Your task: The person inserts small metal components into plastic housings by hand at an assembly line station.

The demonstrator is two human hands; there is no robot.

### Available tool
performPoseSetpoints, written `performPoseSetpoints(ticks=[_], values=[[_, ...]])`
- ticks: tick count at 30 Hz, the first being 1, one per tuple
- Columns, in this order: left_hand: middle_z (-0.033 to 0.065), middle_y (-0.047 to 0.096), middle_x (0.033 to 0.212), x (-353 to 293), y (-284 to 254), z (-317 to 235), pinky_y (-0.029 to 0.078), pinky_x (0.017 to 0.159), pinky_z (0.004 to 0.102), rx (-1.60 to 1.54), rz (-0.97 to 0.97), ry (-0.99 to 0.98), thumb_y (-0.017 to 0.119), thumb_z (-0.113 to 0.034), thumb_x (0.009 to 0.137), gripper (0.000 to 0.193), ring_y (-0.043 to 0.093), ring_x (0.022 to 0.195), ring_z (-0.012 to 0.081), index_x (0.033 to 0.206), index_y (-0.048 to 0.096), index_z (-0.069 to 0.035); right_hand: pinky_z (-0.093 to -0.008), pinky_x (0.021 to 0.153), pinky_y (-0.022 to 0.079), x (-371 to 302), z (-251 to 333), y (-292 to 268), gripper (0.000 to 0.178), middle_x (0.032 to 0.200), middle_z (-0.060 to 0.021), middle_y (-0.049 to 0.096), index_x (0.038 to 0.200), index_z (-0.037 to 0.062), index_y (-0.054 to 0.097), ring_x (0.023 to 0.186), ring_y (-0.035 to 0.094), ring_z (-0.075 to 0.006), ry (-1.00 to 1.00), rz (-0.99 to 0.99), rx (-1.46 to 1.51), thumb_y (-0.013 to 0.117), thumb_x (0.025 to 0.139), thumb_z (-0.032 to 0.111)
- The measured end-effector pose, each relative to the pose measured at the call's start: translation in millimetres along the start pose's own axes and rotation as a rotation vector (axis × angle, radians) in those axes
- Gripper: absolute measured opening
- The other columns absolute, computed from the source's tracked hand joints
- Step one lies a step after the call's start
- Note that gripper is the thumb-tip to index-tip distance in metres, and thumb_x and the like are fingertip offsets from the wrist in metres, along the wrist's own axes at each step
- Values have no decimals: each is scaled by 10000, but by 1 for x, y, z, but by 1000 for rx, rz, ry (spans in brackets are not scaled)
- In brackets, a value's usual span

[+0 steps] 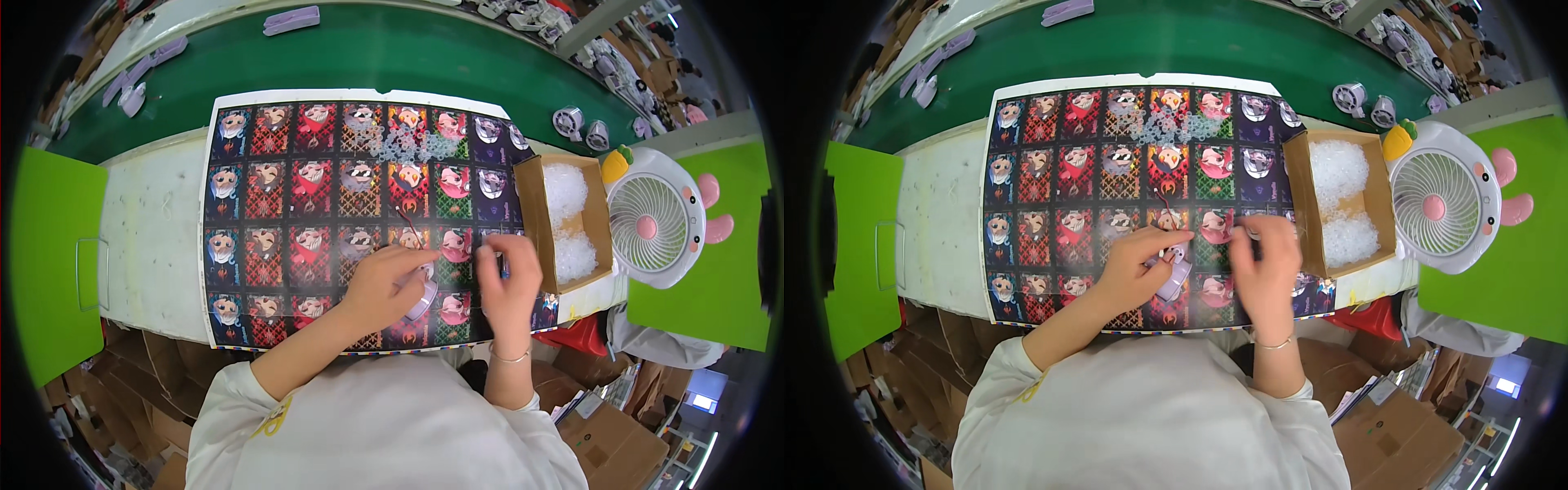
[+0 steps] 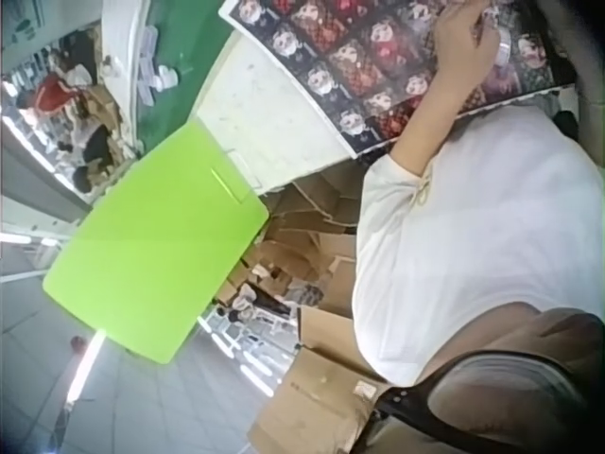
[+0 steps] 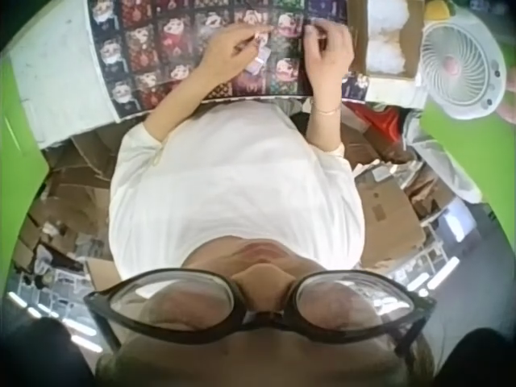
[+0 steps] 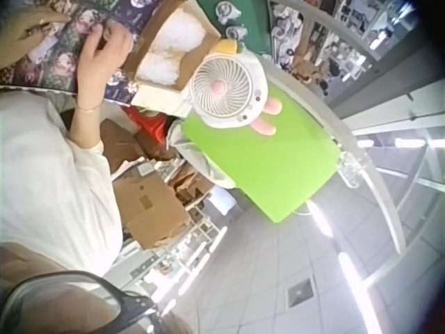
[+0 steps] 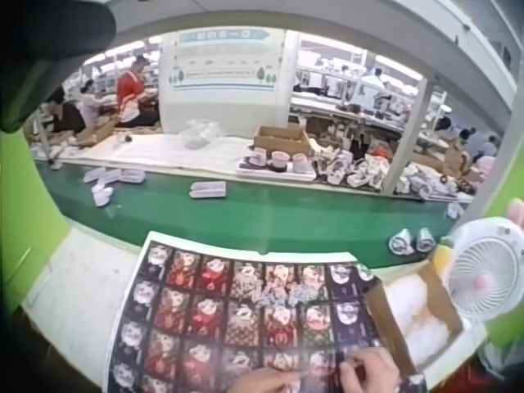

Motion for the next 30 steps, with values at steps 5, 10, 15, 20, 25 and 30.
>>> performPoseSetpoints(ticks=[5,10,15,20,25,30], values=[[160,679,925,-1,4,-2,499,735,375,-9,-28,15,564,-3,734,451,638,808,295,1171,672,-23,-481,723,455,-12,-37,12,79,855,-208,560,879,-14,538,819,561,-405,101,142,-310,606,868,25],[158,669,917,0,6,-4,495,727,376,0,-81,-41,570,-3,751,439,635,813,302,1178,666,-28,-363,589,485,-26,32,4,108,767,-141,559,910,9,539,654,598,-283,146,369,292,611,840,-31],[163,662,925,1,7,-9,495,717,366,20,-104,-73,589,22,801,392,631,808,304,1182,662,-35,-314,551,490,-32,42,12,130,716,-111,586,887,16,559,605,614,-225,152,292,294,655,813,-29],[166,656,928,1,8,-7,497,721,364,38,-115,-49,596,60,791,407,630,805,306,1180,661,-38,-303,532,482,-36,40,12,108,666,-89,584,865,21,567,558,586,-186,180,258,331,652,823,-31],[172,655,919,1,8,-11,508,752,408,31,-109,-98,621,18,809,336,628,846,341,1142,660,-12,-274,524,463,-39,36,12,85,647,-78,572,857,12,570,555,562,-129,285,300,403,634,843,-42],[174,663,934,1,11,-9,501,769,418,64,-128,-82,621,-11,821,310,628,864,342,1128,661,-3,-264,507,429,-41,44,22,63,652,-58,563,918,4,586,547,525,-107,254,210,338,605,870,-32]])
Point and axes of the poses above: each hand's wrist, its own x-axis towards the middle knuckle, its own y-axis out of the palm, z = x × y, the point moved 1 cm from there along x, towards the middle knuckle
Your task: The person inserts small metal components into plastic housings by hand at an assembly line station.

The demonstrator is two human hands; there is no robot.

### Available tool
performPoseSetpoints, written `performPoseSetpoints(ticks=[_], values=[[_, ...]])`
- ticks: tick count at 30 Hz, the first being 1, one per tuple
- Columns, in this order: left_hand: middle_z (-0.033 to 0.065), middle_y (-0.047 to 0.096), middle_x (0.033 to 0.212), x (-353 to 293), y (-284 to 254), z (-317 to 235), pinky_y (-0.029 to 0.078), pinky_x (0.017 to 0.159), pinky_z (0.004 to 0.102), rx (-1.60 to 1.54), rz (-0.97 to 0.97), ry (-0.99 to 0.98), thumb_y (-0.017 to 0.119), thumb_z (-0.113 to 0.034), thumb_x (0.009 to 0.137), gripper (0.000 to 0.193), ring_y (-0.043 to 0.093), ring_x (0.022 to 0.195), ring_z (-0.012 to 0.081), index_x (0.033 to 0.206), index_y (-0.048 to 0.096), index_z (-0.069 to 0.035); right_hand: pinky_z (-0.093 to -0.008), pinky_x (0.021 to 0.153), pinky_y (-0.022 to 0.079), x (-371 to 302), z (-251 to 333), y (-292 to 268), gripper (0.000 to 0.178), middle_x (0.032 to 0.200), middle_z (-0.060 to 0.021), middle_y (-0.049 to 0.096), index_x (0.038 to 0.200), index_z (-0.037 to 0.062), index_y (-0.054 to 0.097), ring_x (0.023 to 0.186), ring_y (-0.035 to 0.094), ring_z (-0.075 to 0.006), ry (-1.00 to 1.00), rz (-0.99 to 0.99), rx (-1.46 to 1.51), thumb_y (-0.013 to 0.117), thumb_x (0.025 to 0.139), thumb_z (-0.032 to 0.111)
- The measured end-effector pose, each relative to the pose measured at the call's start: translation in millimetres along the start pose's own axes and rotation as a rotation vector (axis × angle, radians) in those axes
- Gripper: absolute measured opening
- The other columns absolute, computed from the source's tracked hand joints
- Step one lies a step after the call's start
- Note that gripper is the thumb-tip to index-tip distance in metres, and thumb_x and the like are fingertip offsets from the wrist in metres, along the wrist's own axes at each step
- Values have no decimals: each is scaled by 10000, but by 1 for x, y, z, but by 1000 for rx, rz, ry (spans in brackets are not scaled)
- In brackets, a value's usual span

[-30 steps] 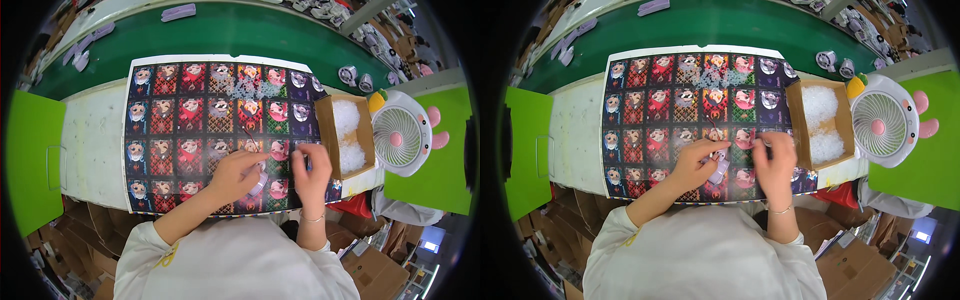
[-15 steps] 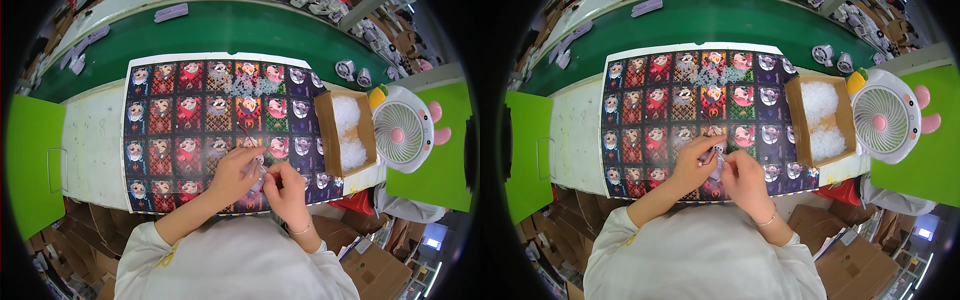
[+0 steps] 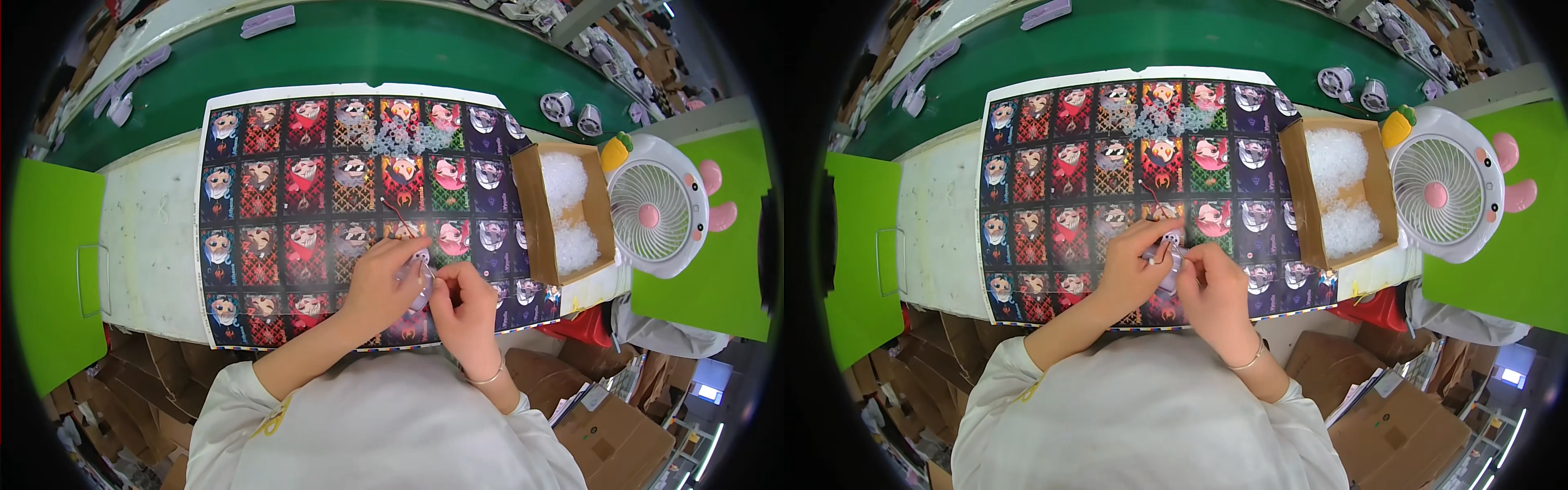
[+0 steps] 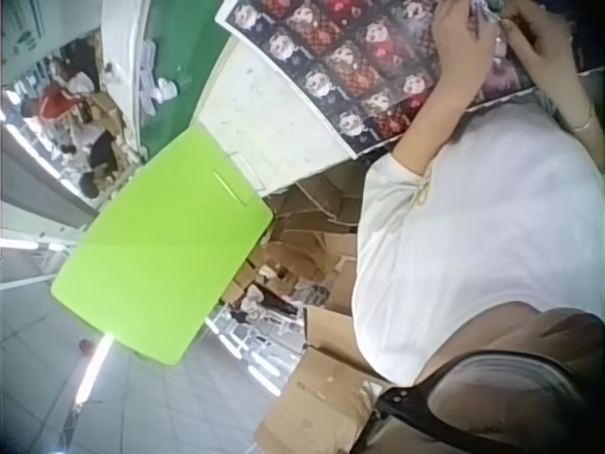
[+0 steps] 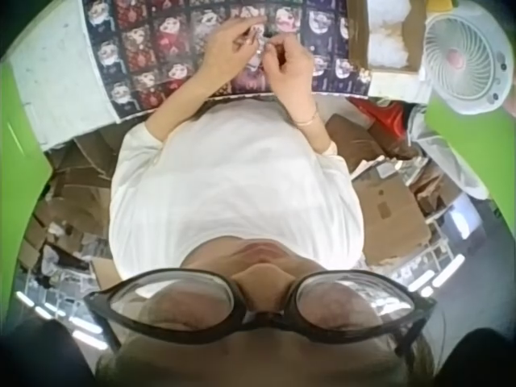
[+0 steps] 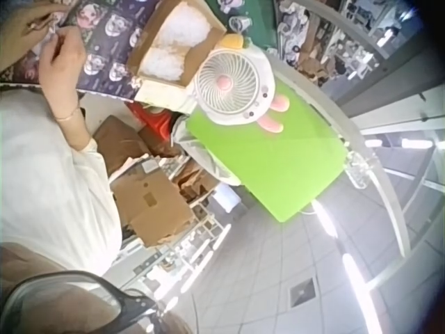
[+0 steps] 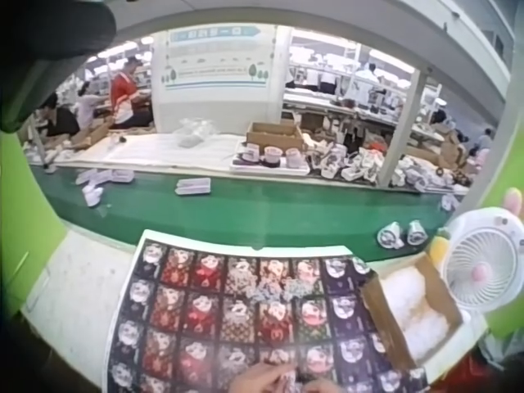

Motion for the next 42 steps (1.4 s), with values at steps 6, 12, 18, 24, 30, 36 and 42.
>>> performPoseSetpoints(ticks=[6,12,18,24,30,36,42], values=[[181,666,946,-1,2,-1,496,780,432,-30,-16,-9,612,-57,833,309,622,887,354,1132,656,3,-264,504,421,-5,-5,15,146,649,-55,570,1040,2,592,534,510,-93,-81,-138,-146,554,902,-28],[194,666,948,1,2,0,495,775,441,17,-22,50,611,-69,831,303,615,876,364,1115,651,25,-301,524,442,22,2,-11,134,689,-116,591,1010,-3,606,552,567,-173,-149,65,-97,549,891,-33],[182,655,889,-1,0,0,495,713,399,68,3,82,578,-7,809,301,633,818,350,1099,655,12,-454,629,488,89,30,-44,89,774,-194,637,875,-5,635,726,613,-409,-376,568,-323,600,793,-1],[173,657,893,0,-2,-1,502,736,436,43,77,22,619,-61,811,284,624,838,365,1086,667,-7,-432,651,530,130,77,-19,84,704,-179,644,766,3,673,746,662,-364,-670,1047,-777,628,733,65],[135,689,868,-1,6,10,510,672,385,46,-64,215,597,-17,863,146,677,778,247,975,688,-1,-415,602,557,126,90,17,94,678,-181,643,693,-8,686,740,687,-341,-815,1011,-758,644,689,76],[181,678,869,0,-1,5,500,685,386,-63,74,7,576,-73,907,144,680,803,284,957,691,-2,-402,604,536,127,88,-17,73,693,-176,645,724,-13,670,713,669,-344,-778,942,-728,643,703,51],[195,639,877,5,0,2,484,735,435,-42,118,1,521,-10,831,276,601,802,368,1063,671,-5,-409,594,505,117,70,-34,104,708,-168,646,794,-17,633,717,660,-346,-662,797,-696,654,701,24]])
Point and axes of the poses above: each hand's wrist, its own x-axis towards the middle knuckle, its own y-axis out of the palm, z = x × y, the point moved 1 cm from there along x, towards the middle knuckle
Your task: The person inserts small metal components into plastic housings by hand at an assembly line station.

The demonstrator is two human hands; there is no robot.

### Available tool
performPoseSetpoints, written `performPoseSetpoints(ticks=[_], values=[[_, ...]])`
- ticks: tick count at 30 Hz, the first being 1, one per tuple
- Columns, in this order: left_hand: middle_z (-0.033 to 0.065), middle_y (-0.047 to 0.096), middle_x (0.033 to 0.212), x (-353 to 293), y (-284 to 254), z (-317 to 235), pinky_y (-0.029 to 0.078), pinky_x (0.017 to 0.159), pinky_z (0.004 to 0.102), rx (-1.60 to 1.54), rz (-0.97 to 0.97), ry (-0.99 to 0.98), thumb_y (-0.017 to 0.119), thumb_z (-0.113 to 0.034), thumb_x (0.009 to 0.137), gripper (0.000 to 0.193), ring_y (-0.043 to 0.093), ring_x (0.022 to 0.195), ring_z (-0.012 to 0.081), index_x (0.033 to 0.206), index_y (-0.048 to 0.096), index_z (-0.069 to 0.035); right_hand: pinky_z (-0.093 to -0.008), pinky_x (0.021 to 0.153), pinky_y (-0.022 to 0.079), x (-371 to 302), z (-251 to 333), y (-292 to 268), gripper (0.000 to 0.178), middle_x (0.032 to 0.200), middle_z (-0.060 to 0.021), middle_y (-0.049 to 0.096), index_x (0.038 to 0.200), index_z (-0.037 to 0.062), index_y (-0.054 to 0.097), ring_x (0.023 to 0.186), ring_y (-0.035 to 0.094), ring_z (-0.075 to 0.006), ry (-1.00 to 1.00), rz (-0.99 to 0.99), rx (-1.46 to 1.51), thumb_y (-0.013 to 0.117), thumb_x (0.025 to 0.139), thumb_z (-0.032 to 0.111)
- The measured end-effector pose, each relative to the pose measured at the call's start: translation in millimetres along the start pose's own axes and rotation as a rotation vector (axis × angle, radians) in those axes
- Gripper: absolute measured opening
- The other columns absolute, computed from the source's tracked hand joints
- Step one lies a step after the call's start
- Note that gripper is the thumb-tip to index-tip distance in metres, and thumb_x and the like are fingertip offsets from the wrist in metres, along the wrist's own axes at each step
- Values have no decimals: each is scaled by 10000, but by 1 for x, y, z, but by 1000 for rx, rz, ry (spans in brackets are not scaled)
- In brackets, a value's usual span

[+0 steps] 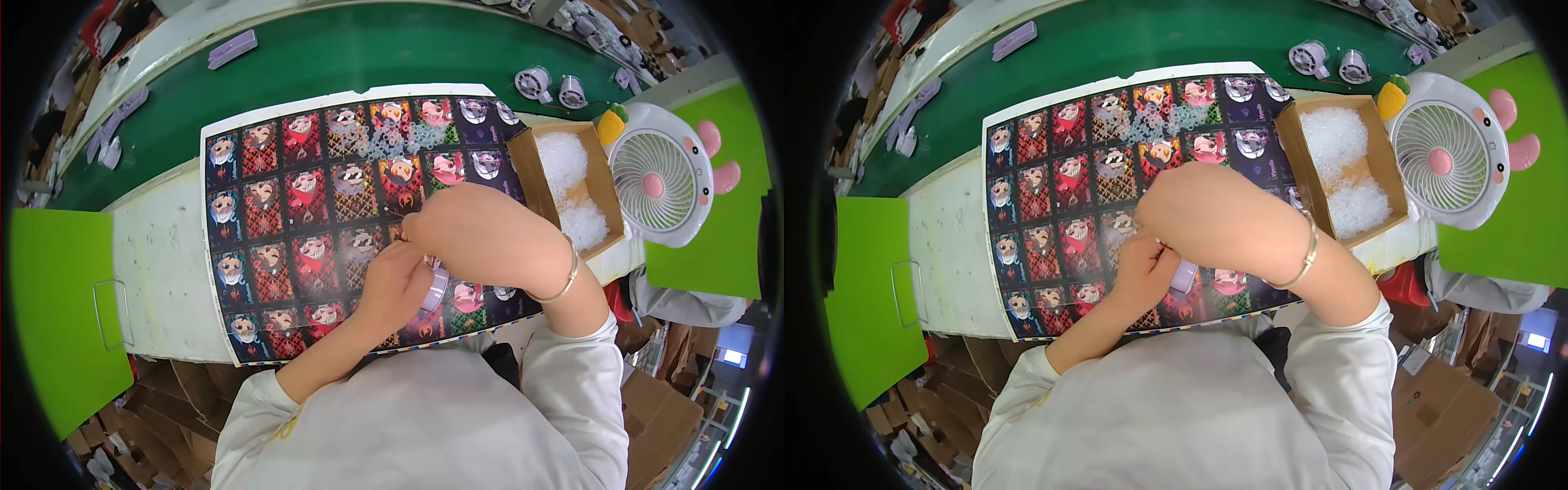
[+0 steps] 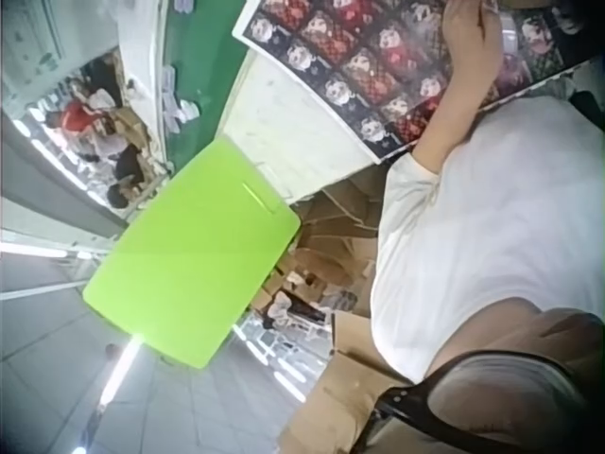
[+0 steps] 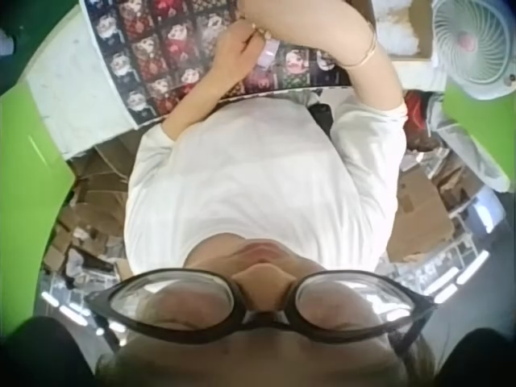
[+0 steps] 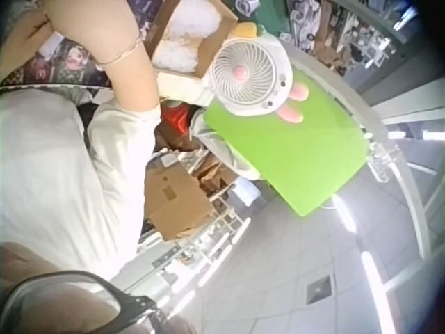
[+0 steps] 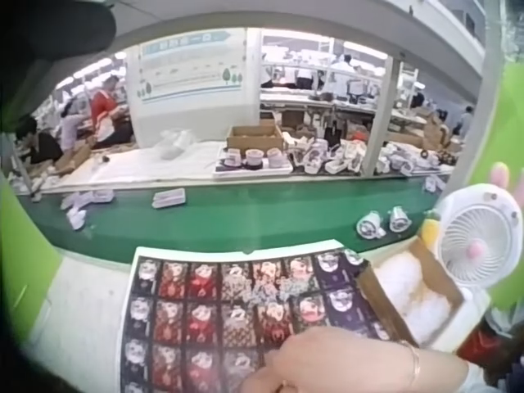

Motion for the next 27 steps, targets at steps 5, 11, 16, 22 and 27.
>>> performPoseSetpoints(ticks=[5,11,16,22,27], values=[[105,616,821,-5,-3,-1,461,670,331,-33,-72,-3,513,18,856,317,601,761,229,1120,686,-10,-406,611,493,-44,-10,-12,94,723,-171,604,863,11,608,694,619,-358,298,-638,241,640,776,-9],[74,608,823,-11,-12,-11,444,684,293,-130,-3,-61,522,11,877,322,571,762,180,1156,682,-5,-462,748,487,-68,-19,97,185,949,-203,573,1016,10,582,871,583,-398,734,-692,43,598,835,-25],[126,690,939,-6,-114,-45,497,792,393,93,149,139,518,-27,884,298,637,865,279,1123,696,-37,-424,849,462,-78,-13,74,276,1007,-170,537,1013,10,603,961,528,-352,611,-631,87,709,758,15],[120,643,852,127,-206,-34,453,784,455,1168,-3,385,556,-165,909,168,594,876,322,996,662,-69,-448,909,475,-39,-134,-25,269,1060,-200,571,1056,7,596,1031,560,-388,543,-653,-142,674,824,120],[43,657,819,227,-234,50,469,803,413,1551,-94,345,597,-323,925,256,617,900,243,847,679,-93,-478,900,510,3,-254,-23,399,1111,-215,582,1082,5,604,1092,561,-399,979,-407,-362,714,752,201]])
Point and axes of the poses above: each hand's wrist, its own x-axis towards the middle knuckle, its own y-axis out of the palm, z = x × y, the point moved 1 cm from there along x, towards the middle knuckle
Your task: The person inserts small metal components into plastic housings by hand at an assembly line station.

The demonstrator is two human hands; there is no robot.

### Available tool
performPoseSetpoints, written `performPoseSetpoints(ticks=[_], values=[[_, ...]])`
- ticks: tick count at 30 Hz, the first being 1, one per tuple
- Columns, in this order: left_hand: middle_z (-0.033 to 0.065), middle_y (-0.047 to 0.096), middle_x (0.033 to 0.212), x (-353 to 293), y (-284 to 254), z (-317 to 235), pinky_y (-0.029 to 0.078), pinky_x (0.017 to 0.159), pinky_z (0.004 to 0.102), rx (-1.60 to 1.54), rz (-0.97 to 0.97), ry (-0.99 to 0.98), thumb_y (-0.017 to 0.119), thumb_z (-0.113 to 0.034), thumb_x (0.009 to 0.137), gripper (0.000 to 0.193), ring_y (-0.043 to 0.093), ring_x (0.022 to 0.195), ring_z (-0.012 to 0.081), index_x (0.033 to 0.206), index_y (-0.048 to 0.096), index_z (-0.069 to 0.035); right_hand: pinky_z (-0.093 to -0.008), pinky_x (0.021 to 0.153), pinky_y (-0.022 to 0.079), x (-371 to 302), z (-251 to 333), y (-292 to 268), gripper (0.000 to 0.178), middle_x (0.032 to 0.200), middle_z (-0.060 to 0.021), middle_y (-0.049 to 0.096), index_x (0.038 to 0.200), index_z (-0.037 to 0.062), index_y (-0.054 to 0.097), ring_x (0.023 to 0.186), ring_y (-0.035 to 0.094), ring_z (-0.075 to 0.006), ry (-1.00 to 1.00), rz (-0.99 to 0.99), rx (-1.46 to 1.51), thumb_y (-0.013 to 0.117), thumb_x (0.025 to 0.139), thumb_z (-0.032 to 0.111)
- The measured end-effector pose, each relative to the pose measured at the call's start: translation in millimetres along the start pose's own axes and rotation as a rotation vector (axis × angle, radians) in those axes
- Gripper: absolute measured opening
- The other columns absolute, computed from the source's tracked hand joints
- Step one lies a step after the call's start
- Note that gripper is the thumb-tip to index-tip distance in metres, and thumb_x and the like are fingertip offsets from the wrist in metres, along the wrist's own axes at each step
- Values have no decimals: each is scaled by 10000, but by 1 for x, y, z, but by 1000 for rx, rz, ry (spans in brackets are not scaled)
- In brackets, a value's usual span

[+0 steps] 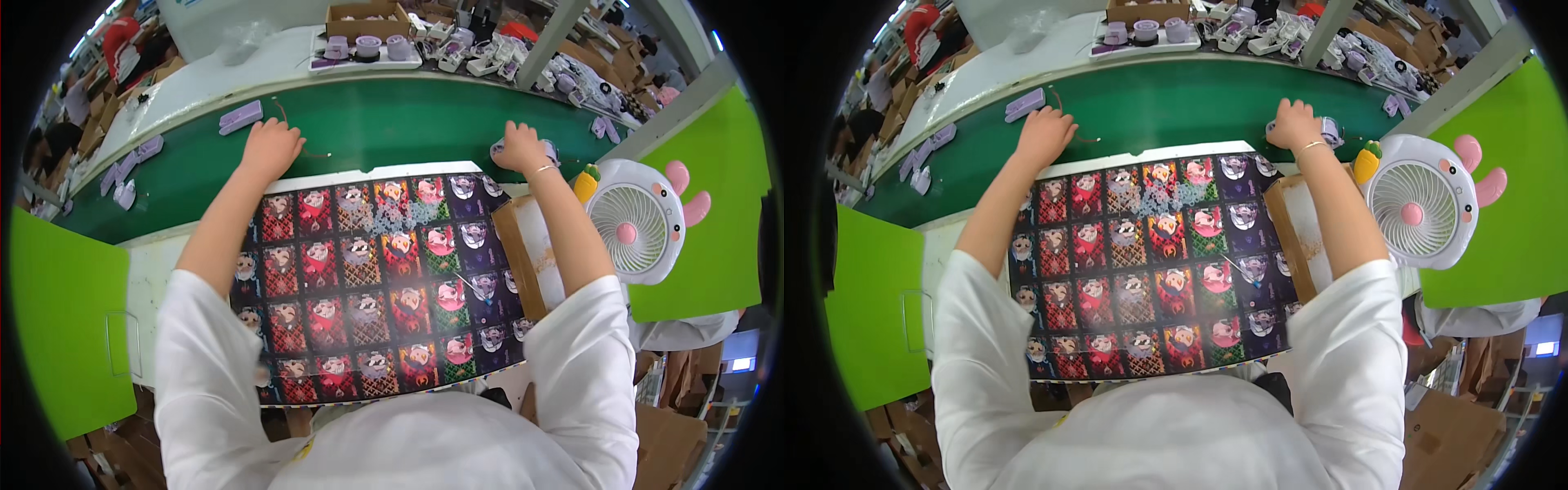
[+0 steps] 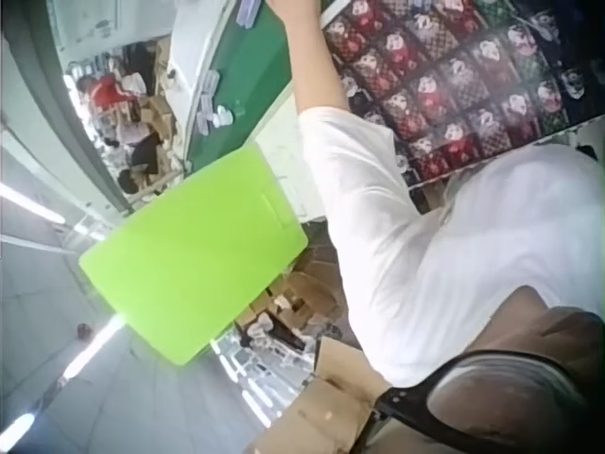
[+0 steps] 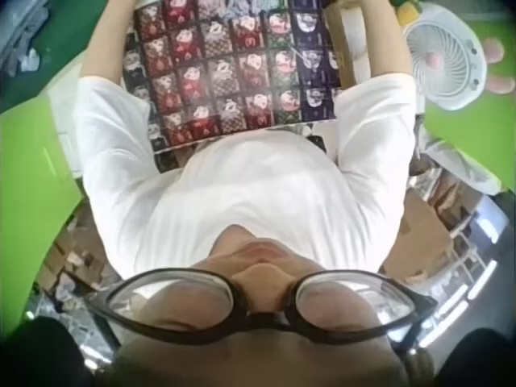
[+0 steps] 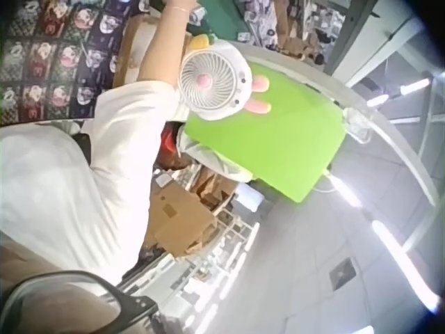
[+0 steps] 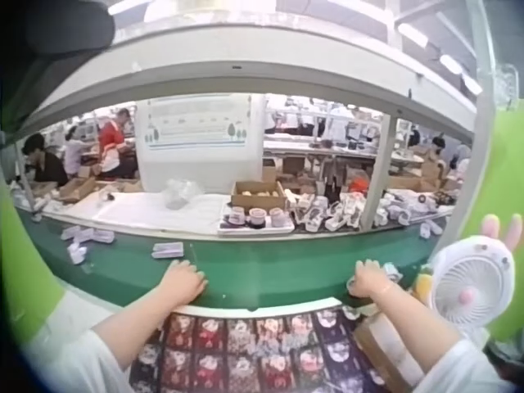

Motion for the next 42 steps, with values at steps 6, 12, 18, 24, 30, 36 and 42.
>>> performPoseSetpoints(ticks=[6,12,18,24,30,36,42], values=[[141,592,1201,19,1,-35,444,935,489,-184,-18,-200,600,-350,915,336,535,1126,311,1106,663,-80,-456,901,507,8,9,-13,499,1102,-223,577,1138,-10,565,1077,562,-407,-13,-84,104,740,704,167],[92,566,1367,-68,-102,-140,502,931,428,-2605,541,-371,432,-529,1009,631,569,1204,234,1482,364,-116,-423,900,479,-147,122,-99,650,1165,-177,559,1211,24,533,1052,555,-363,-704,-422,696,795,616,20],[117,607,1191,-175,-103,-181,495,898,368,-2001,169,-480,496,-244,1012,314,591,1081,220,1265,571,-72,-415,873,508,-217,133,-81,243,1081,-98,649,1010,63,665,1007,610,-334,-947,285,1396,715,772,56],[114,602,1116,-191,-119,-189,452,913,442,-1050,92,-152,666,-119,827,304,546,1085,317,1127,641,-76,-382,739,511,-164,128,2,160,920,-132,591,946,16,631,828,612,-308,-335,-69,814,624,801,-51],[119,611,1104,-181,-132,-186,457,885,466,-1002,-128,-80,676,-66,808,210,565,1047,324,1017,669,-50,-426,769,498,-155,130,22,158,884,-150,539,923,13,600,895,575,-337,-483,-196,543,633,773,-21],[110,630,973,-170,-151,-183,465,861,448,-1171,-220,-47,667,-24,799,184,584,952,323,982,653,-23,-301,662,464,-177,129,-15,83,885,-93,550,911,6,588,752,570,-212,-284,-56,1073,639,856,-30],[97,603,928,-154,-151,-186,468,809,441,-1156,-208,-23,676,-53,752,193,578,907,299,940,641,-28,-277,643,448,-240,140,-85,168,890,-58,582,900,29,655,751,554,-178,-524,209,1457,731,776,-54]])
Point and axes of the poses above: each hand's wrist, its own x-axis towards the middle knuckle, its own y-axis out of the palm, z = x × y, the point moved 1 cm from there along x, towards the middle knuckle
